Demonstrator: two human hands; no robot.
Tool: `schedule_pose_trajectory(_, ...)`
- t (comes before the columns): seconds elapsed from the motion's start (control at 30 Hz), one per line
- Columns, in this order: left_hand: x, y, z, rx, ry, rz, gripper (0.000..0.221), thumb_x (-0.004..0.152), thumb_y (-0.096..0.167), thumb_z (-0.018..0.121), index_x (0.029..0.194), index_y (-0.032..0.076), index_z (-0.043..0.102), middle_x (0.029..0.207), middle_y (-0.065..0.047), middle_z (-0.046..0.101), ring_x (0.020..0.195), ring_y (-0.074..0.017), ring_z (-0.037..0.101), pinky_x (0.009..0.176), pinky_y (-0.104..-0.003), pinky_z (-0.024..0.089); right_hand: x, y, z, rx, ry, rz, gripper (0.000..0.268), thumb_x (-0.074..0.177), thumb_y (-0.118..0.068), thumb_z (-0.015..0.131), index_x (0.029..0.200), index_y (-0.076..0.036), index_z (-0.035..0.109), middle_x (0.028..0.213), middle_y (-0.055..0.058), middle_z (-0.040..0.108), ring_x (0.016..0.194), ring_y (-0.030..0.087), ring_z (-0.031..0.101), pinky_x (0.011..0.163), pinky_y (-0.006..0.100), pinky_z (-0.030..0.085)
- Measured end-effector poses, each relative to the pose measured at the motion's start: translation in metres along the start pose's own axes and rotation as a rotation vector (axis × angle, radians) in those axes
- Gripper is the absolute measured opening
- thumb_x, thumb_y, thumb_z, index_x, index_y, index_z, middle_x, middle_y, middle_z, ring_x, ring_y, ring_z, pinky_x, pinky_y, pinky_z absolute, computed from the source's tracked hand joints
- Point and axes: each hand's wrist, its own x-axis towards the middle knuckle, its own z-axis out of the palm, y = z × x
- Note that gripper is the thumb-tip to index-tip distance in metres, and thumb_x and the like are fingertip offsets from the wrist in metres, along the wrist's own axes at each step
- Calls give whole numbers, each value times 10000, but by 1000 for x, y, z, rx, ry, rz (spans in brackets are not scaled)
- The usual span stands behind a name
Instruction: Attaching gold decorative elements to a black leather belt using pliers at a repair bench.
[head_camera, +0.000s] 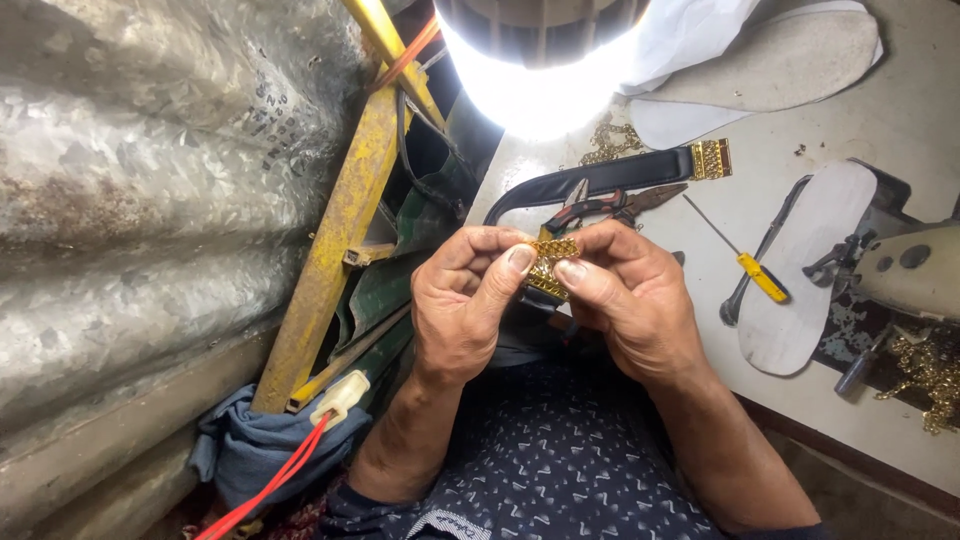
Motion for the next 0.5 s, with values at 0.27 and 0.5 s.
schedule_pose_trajectory(0.27, 0, 0, 0, -15, 6, 5, 166, 951, 93, 723, 1040, -47, 716, 747, -185, 738, 745, -132, 691, 691, -322, 640, -1, 2, -2, -74, -18, -47, 143, 923, -44, 689, 994, 79, 677, 679, 99, 559, 488, 40, 426, 378, 179, 406)
schedule_pose_trajectory(0.5, 0, 4, 3, -33, 15, 7, 149, 946, 74, 721, 1024, -54, 718, 724, -180, 732, 728, -121, 681, 659, -306, 630, -3, 1, 0, -78, -22, -94, 129, 929, -38, 667, 967, 85, 677, 664, 98, 536, 486, 44, 420, 370, 176, 400)
